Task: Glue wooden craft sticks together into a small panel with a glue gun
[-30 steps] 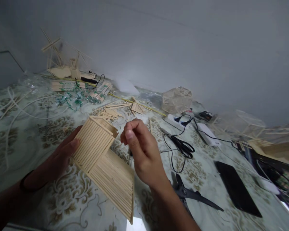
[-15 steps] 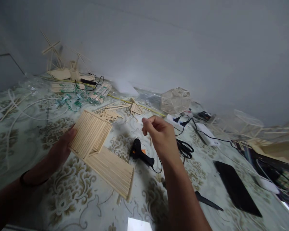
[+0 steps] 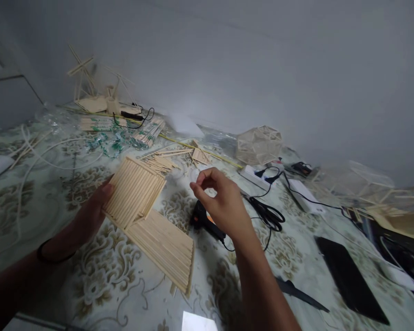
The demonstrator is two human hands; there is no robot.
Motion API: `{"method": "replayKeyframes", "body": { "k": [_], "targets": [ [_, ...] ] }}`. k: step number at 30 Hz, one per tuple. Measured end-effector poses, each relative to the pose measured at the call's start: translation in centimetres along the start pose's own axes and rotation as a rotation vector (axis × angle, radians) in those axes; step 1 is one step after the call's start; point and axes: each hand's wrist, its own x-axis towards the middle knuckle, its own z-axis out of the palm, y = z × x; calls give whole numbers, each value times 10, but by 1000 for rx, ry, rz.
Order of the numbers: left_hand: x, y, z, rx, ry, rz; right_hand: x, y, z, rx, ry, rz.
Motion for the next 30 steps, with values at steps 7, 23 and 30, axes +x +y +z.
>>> {"method": "replayKeyframes", "body": {
  "k": [7, 23, 30],
  "targets": [
    [-2, 2, 1, -39, -22, 38, -7, -13, 8, 201, -101, -28],
    [-4, 7, 1, -67, -45, 53, -10, -11, 7, 702, -262, 28],
    [-2, 3, -1, -61, -36, 48, -9, -16, 14, 1012, -304, 145]
  ]
}}
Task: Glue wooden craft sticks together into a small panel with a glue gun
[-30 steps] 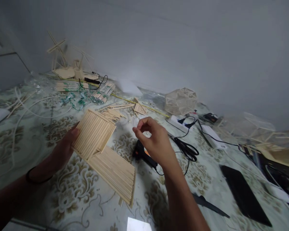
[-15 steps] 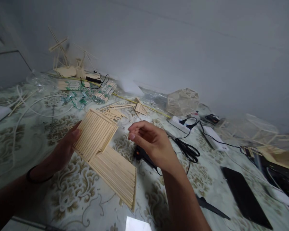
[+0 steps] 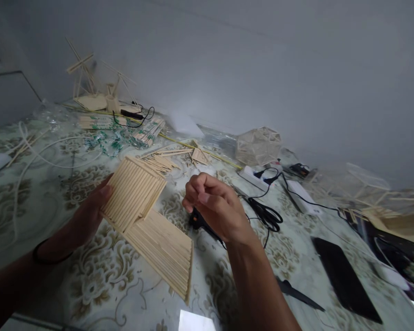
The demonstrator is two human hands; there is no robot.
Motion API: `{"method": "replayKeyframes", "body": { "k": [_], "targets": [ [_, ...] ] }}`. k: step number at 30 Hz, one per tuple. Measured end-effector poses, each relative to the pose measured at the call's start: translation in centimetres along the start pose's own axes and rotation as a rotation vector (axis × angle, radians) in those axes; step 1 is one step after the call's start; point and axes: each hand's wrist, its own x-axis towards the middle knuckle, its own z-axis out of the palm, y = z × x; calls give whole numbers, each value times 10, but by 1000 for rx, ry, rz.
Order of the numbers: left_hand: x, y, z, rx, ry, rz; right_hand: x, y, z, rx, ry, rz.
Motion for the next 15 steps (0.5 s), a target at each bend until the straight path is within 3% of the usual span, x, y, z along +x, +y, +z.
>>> {"method": "replayKeyframes", "body": {
  "k": [15],
  "targets": [
    [2, 3, 0, 22, 16, -42, -1, -4, 12, -98, -14, 11]
  ]
}}
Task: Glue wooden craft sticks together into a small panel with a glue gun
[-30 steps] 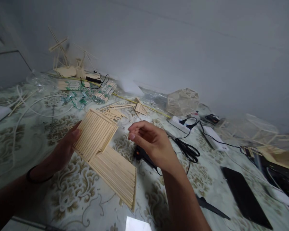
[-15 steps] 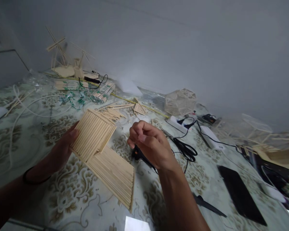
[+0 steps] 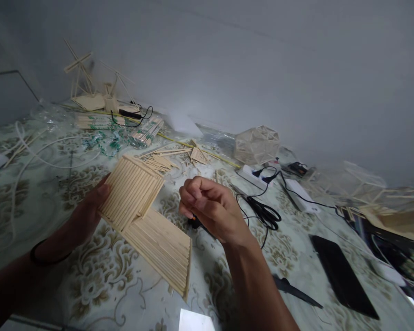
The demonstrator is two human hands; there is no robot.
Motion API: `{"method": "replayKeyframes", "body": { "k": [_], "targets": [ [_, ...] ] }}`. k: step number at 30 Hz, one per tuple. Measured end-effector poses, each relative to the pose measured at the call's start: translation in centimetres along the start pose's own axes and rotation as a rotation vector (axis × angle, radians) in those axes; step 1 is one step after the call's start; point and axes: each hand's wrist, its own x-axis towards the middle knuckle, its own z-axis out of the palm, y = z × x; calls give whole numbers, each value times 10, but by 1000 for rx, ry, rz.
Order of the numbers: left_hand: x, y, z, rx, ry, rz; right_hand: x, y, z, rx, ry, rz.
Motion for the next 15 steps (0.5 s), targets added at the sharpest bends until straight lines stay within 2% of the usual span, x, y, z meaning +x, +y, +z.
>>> {"method": "replayKeyframes", "body": {
  "k": [4, 15],
  "targets": [
    [0, -1, 0, -8, 1, 5, 0, 0, 2, -3, 31, -23],
    [0, -3, -2, -21, -5, 11, 0, 0, -4, -17, -32, -19]
  ]
}}
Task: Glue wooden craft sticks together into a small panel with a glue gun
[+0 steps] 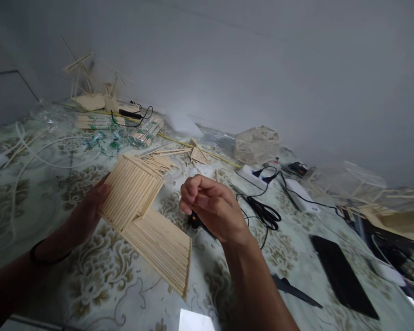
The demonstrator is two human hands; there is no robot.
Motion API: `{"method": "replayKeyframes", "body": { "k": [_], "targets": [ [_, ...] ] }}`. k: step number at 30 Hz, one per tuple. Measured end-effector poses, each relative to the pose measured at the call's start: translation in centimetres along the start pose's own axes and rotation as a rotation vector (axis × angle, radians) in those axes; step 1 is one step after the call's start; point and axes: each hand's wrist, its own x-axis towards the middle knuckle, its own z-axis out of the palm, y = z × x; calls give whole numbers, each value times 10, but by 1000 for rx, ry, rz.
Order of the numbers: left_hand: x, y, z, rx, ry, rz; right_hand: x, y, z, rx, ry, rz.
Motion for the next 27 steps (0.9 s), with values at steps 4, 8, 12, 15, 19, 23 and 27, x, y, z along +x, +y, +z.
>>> {"method": "replayKeyframes", "body": {
  "k": [4, 8, 12, 15, 19, 23, 27],
  "targets": [
    [-1, 1, 0, 3, 8, -5, 0, 1, -2, -22, 8, 21],
    [-1, 4, 1, 7, 13, -19, -2, 2, -2, -14, 20, -24],
    [0, 4, 1, 15, 27, -22, -2, 1, 0, -96, 34, -30],
    [1, 4, 1, 20, 27, -20, -1, 2, -2, -121, 51, -52],
    [2, 5, 1, 24, 27, -19, 1, 4, -5, -121, 111, -94],
    [2, 5, 1, 31, 34, -22, 2, 6, -8, -163, 189, -89],
    [1, 4, -1, 34, 49, -22, 4, 9, -12, -205, 219, -55]
  ]
}}
